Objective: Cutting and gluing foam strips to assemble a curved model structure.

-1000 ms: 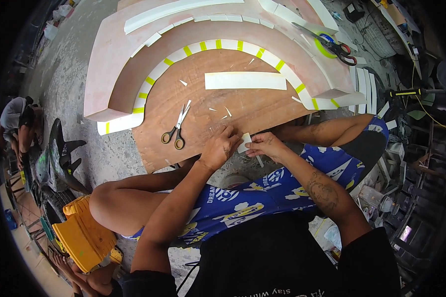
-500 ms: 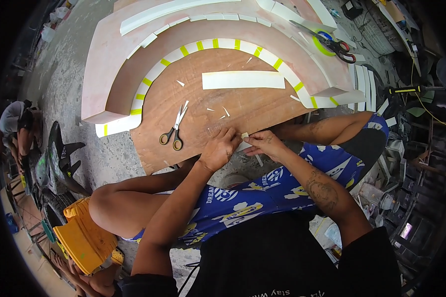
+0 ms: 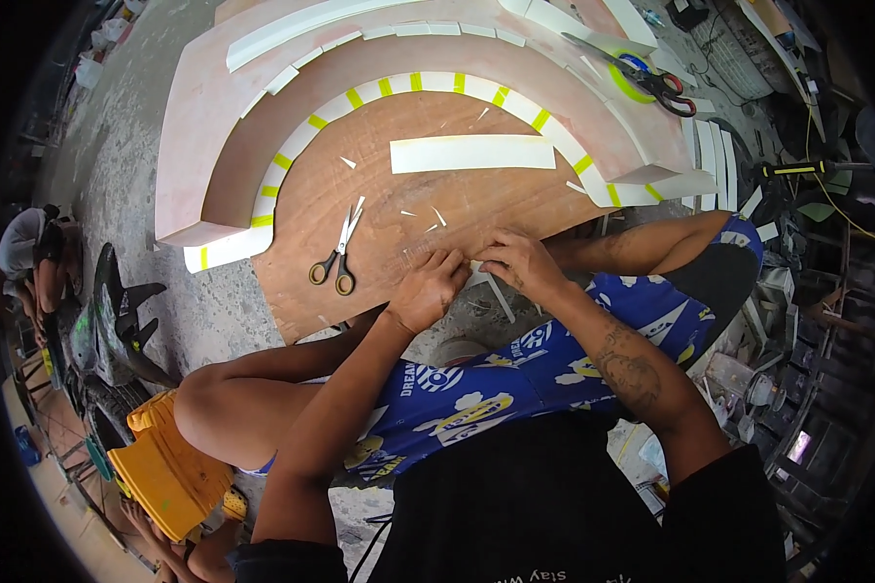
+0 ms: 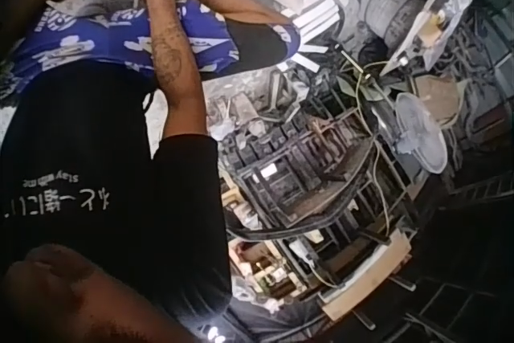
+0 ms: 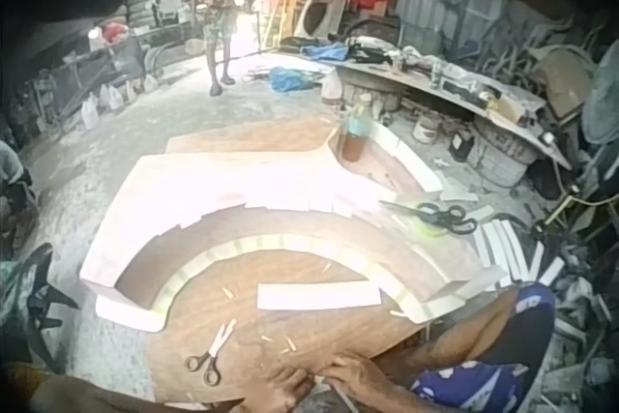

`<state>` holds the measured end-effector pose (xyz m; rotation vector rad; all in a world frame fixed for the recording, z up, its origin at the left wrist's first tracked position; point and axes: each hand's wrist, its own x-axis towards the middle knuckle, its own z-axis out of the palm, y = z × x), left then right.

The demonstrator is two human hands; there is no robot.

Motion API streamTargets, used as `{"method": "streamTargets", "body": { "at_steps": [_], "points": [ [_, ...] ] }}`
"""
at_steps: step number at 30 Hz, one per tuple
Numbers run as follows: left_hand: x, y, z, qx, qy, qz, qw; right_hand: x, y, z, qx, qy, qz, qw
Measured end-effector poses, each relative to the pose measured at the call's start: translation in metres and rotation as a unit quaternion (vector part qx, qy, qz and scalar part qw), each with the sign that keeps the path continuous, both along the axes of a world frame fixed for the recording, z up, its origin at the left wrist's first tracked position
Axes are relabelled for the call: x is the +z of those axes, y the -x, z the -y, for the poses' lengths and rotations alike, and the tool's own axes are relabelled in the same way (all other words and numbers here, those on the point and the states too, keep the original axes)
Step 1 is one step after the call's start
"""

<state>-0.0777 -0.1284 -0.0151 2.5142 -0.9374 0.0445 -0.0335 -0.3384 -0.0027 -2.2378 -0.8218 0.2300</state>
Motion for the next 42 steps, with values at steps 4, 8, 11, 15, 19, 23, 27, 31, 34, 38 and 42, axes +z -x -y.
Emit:
{"method": "streamTargets", "body": {
  "at_steps": [4,8,11,15,19,23,27,31,34,38,42],
  "points": [
    [-0.005,-0.002,-0.001,-0.010,0.004,0.033,0.999,-0.003,-0.002,0.001,0.040,0.029,0.038,0.998],
    [-0.006,-0.002,-0.002,-0.016,0.002,0.020,1.000,-0.005,0.002,-0.001,0.030,0.032,0.078,0.996],
    [-0.007,0.001,-0.001,-0.006,-0.024,0.022,0.999,-0.006,0.000,0.000,0.037,0.036,0.055,0.997],
    [-0.008,0.001,-0.003,-0.007,-0.015,0.007,1.000,-0.011,0.000,0.000,0.056,0.035,0.071,0.995],
    [-0.006,0.001,-0.005,0.028,0.038,-0.067,0.997,-0.014,-0.001,0.000,0.054,0.013,0.096,0.994],
    [-0.001,-0.001,-0.001,0.055,0.098,-0.082,0.990,-0.011,-0.003,0.004,0.065,0.025,0.074,0.995],
    [-0.005,-0.003,0.001,0.025,0.050,-0.043,0.997,-0.008,-0.004,0.004,0.071,0.045,0.097,0.992],
    [-0.007,-0.002,0.003,0.009,0.014,0.006,1.000,-0.014,-0.001,0.001,0.042,0.054,0.111,0.991],
    [-0.008,0.003,-0.001,0.006,-0.007,0.025,1.000,-0.013,-0.003,-0.005,0.087,0.041,0.115,0.989],
    [-0.011,0.005,0.004,0.024,-0.012,-0.004,1.000,-0.007,-0.001,0.000,0.080,0.036,0.137,0.987],
    [-0.006,0.001,0.001,0.032,-0.014,-0.026,0.999,-0.010,-0.003,0.000,0.084,0.044,0.137,0.986]
  ]
}}
